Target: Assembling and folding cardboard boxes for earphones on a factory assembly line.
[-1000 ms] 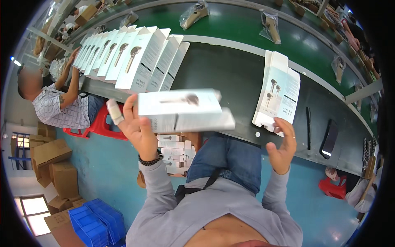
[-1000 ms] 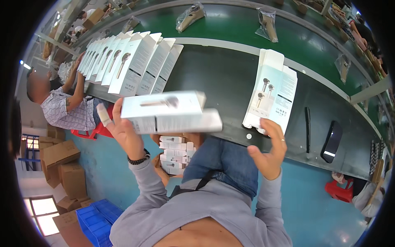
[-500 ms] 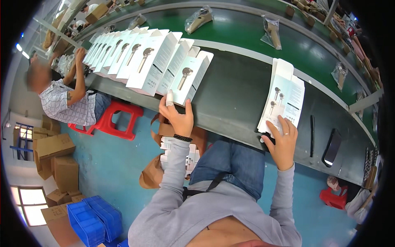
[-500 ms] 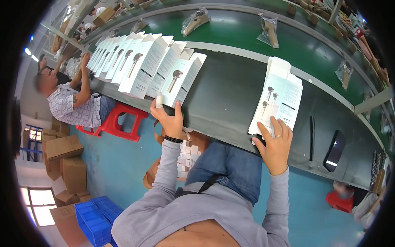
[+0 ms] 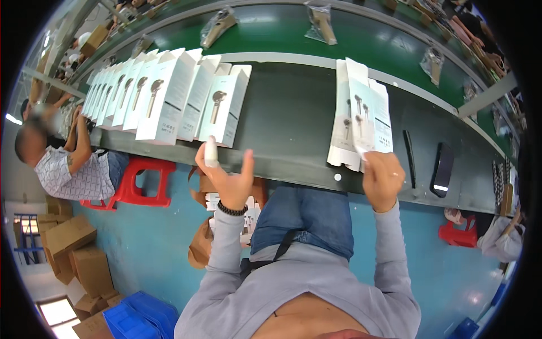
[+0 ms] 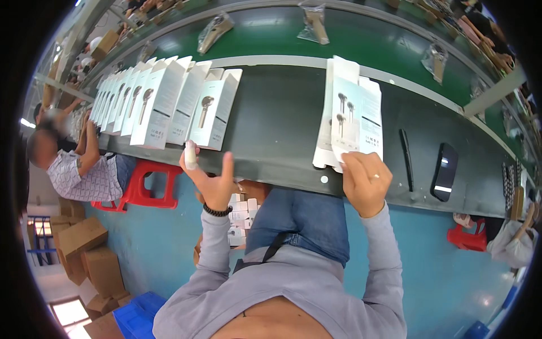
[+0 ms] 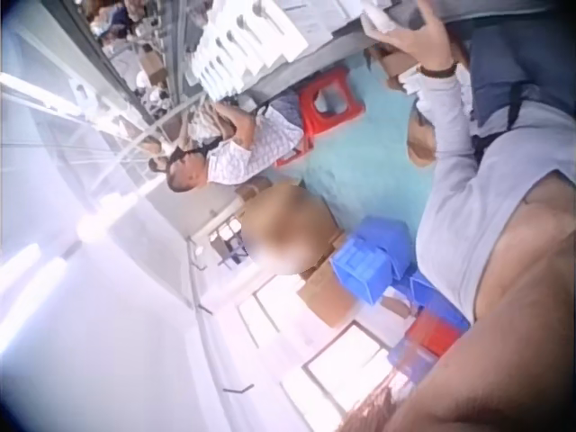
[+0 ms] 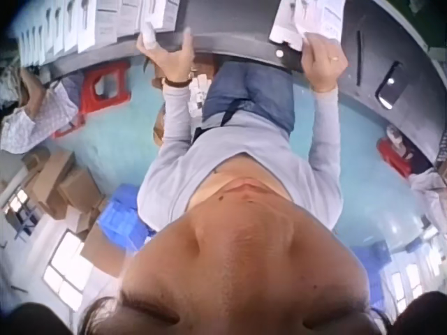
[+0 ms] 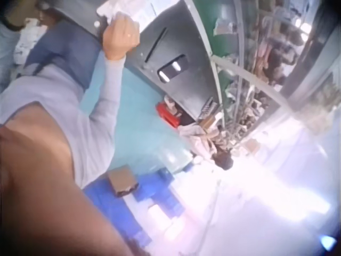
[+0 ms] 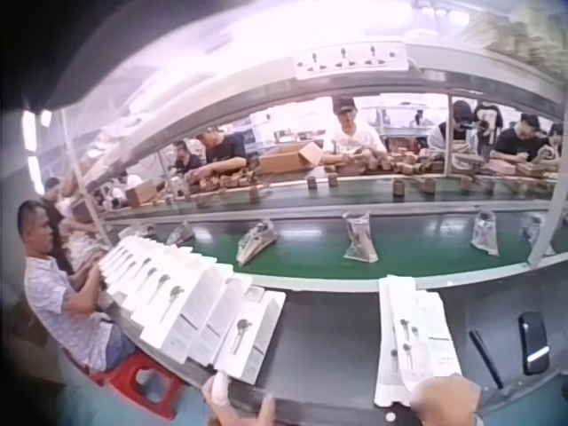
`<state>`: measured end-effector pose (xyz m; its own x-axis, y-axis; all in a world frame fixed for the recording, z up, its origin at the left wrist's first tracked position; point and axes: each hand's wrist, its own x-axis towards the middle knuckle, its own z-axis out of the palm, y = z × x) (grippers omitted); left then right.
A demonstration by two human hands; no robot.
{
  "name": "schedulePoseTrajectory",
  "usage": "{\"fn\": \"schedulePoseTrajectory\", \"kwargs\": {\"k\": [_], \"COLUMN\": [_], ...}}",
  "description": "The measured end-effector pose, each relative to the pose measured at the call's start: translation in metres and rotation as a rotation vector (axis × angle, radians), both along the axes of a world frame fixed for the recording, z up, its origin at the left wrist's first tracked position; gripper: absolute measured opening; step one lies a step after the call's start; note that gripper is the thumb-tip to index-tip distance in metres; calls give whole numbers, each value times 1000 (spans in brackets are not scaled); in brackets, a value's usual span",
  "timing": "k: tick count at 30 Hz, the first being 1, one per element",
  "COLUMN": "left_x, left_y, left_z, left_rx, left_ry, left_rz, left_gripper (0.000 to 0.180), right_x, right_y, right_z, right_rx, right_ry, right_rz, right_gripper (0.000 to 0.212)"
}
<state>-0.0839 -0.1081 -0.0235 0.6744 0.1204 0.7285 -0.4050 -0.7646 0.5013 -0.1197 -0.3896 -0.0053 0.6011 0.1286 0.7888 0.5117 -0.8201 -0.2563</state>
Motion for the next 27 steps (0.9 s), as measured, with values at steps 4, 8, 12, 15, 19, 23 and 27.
{"fn": "schedulePoseTrajectory", "kwargs": {"k": [4,8,12,15,19,23,27], "left_x": [-13,-18,-19,-19,-18,-22,-23], "left_y": [-33,-50,-50,-44,-39,-26,-32], "left_z": [27,39,58,74,83,94,99], "left_rx": [188,490,536,644,476,350,161], "left_ry": [-71,-130,-25,119,134,72,12], "left_rz": [-467,-567,-583,-677,-716,-656,-671], "left_gripper": [86,57,60,63,58,55,50], "right_x": [-22,-47,-48,-44,-27,-24,-34], "right_y": [10,26,15,24,22,24,58], "right_z": [32,56,37,39,32,19,-12], "right_rx": [552,996,914,835,408,599,900], "right_ry": [-199,346,466,441,172,204,406], "right_rz": [119,256,366,220,150,398,630], "right_gripper": [15,20,11,10,8,32,86]}}
